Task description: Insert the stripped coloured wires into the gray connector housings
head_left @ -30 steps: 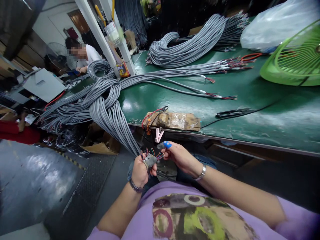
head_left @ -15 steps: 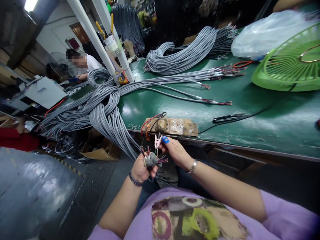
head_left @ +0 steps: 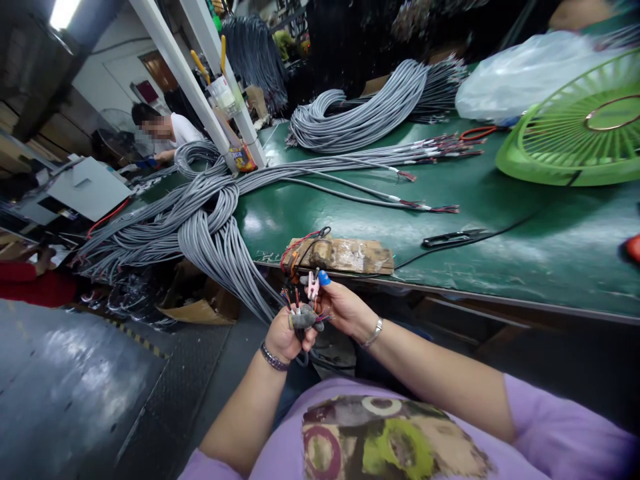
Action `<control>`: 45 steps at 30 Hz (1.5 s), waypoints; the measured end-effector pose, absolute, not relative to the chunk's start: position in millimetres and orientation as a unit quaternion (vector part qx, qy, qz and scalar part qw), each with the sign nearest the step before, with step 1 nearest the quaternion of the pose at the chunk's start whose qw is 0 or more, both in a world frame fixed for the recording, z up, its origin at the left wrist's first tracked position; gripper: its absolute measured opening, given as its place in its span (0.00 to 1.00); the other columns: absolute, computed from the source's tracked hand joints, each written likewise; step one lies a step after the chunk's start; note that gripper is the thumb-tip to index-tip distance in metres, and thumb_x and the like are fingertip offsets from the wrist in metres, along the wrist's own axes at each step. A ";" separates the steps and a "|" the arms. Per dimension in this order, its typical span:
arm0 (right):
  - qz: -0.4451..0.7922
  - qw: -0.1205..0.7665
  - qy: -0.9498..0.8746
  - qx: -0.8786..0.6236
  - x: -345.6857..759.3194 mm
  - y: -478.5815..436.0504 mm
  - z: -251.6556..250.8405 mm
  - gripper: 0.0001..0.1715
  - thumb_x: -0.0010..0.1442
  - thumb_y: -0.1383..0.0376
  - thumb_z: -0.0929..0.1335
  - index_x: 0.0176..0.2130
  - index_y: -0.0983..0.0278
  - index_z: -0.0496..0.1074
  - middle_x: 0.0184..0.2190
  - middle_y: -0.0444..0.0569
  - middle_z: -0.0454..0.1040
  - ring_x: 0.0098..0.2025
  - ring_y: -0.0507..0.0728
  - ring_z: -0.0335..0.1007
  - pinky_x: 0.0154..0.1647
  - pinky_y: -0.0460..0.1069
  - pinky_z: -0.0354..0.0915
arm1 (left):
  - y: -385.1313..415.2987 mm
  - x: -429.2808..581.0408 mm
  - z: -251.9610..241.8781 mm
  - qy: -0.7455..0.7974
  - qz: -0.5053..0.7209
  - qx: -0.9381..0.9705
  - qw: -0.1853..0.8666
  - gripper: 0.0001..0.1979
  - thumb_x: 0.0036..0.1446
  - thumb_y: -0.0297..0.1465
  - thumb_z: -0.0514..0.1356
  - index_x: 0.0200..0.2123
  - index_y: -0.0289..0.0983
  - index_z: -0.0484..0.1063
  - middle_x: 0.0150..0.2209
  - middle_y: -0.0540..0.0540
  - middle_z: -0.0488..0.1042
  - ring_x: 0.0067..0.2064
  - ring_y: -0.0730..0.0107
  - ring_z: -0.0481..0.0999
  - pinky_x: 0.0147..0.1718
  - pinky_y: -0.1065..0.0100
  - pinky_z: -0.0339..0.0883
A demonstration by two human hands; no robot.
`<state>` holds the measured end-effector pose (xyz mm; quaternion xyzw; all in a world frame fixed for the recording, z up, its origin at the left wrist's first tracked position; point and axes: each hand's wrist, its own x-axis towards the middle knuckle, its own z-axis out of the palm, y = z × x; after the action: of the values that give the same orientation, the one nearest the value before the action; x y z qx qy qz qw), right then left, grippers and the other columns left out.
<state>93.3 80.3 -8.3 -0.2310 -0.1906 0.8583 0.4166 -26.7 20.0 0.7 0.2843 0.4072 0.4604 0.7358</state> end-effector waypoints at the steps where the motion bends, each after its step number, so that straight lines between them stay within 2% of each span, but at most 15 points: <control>1: 0.858 0.418 -0.192 -0.229 92.8 80.1 -8.5 0.19 0.49 0.52 0.72 0.31 0.66 0.73 0.23 0.45 0.70 0.24 0.49 0.62 0.26 0.44 0.63 | 20.5 -25.9 1.0 0.411 0.455 0.287 0.736 0.15 0.36 0.35 0.68 0.21 0.31 0.68 0.10 0.50 0.66 0.08 0.77 0.61 0.07 0.77 0.51; 5: 0.864 0.410 -0.197 -0.217 93.0 79.4 -9.6 0.21 0.51 0.49 0.70 0.33 0.65 0.73 0.24 0.45 0.71 0.25 0.50 0.64 0.27 0.46 0.63 | 21.4 -24.7 1.8 0.420 0.452 0.290 0.731 0.14 0.37 0.35 0.68 0.22 0.31 0.69 0.10 0.51 0.66 0.08 0.78 0.61 0.07 0.77 0.51; 11: 0.887 0.352 -0.198 -0.223 103.7 79.1 -2.5 0.25 0.56 0.46 0.64 0.35 0.64 0.73 0.27 0.48 0.72 0.27 0.51 0.66 0.27 0.45 0.64 | 11.3 -24.7 0.9 0.436 0.476 0.289 0.707 0.16 0.36 0.38 0.69 0.24 0.33 0.69 0.11 0.51 0.67 0.08 0.77 0.61 0.07 0.77 0.51; 14: 0.886 0.340 -0.222 -0.223 107.9 78.9 3.2 0.22 0.54 0.48 0.67 0.33 0.65 0.73 0.27 0.47 0.71 0.27 0.50 0.65 0.28 0.45 0.64 | 0.7 -19.6 2.3 0.454 0.506 0.297 0.670 0.17 0.36 0.39 0.69 0.23 0.33 0.68 0.12 0.50 0.68 0.09 0.77 0.62 0.07 0.77 0.53; 17: 0.853 0.374 -0.272 -0.242 109.1 77.4 6.0 0.18 0.49 0.53 0.72 0.31 0.65 0.72 0.25 0.44 0.69 0.25 0.49 0.62 0.27 0.44 0.61 | -7.4 -13.4 4.9 0.475 0.552 0.290 0.621 0.17 0.38 0.40 0.67 0.21 0.34 0.67 0.13 0.50 0.69 0.10 0.77 0.62 0.08 0.77 0.55; 20: 0.826 0.389 -0.318 -0.256 108.8 75.4 6.4 0.19 0.49 0.52 0.72 0.28 0.66 0.70 0.22 0.43 0.67 0.23 0.48 0.59 0.26 0.44 0.58 | -8.4 -10.9 7.9 0.480 0.566 0.287 0.606 0.17 0.38 0.40 0.67 0.20 0.34 0.67 0.13 0.51 0.69 0.10 0.78 0.62 0.08 0.77 0.54; 24: 0.823 0.384 -0.334 -0.254 108.0 75.4 7.9 0.22 0.50 0.49 0.70 0.26 0.65 0.69 0.21 0.42 0.66 0.22 0.48 0.58 0.24 0.45 0.56 | -0.6 -13.8 9.9 0.475 0.551 0.286 0.624 0.18 0.36 0.41 0.67 0.21 0.34 0.68 0.12 0.50 0.68 0.09 0.78 0.61 0.07 0.77 0.51; 29: 0.812 0.405 -0.330 -0.261 107.0 78.5 7.7 0.17 0.50 0.54 0.71 0.27 0.65 0.70 0.22 0.42 0.67 0.23 0.48 0.58 0.25 0.45 0.56 | 10.0 -19.5 7.4 0.455 0.533 0.298 0.648 0.18 0.36 0.40 0.68 0.22 0.34 0.66 0.11 0.51 0.67 0.09 0.79 0.59 0.08 0.76 0.49; 35: 0.807 0.416 -0.340 -0.247 106.0 82.1 -3.3 0.24 0.52 0.47 0.67 0.28 0.66 0.72 0.24 0.46 0.70 0.25 0.50 0.62 0.27 0.46 0.60 | 14.4 -24.1 6.8 0.437 0.537 0.281 0.664 0.17 0.35 0.38 0.68 0.22 0.35 0.66 0.11 0.51 0.68 0.09 0.78 0.59 0.08 0.77 0.48; 40: 0.843 0.378 -0.306 -0.231 102.8 84.4 0.0 0.25 0.51 0.46 0.68 0.30 0.66 0.72 0.22 0.45 0.69 0.23 0.49 0.60 0.25 0.45 0.59 | 17.4 -26.6 6.6 0.420 0.515 0.297 0.686 0.15 0.38 0.37 0.67 0.22 0.34 0.67 0.11 0.51 0.67 0.09 0.79 0.58 0.08 0.77 0.48; 45: 0.847 0.405 -0.261 -0.226 96.7 85.8 0.5 0.25 0.46 0.47 0.72 0.25 0.67 0.70 0.19 0.42 0.66 0.21 0.47 0.56 0.20 0.43 0.55 | 19.8 -31.0 0.7 0.408 0.503 0.300 0.700 0.14 0.39 0.35 0.67 0.22 0.34 0.66 0.11 0.52 0.67 0.09 0.79 0.59 0.08 0.77 0.50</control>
<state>96.7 85.8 0.5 -0.2257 -0.2614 0.8467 0.4047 -31.0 19.8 0.7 0.3003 0.4083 0.5028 0.7002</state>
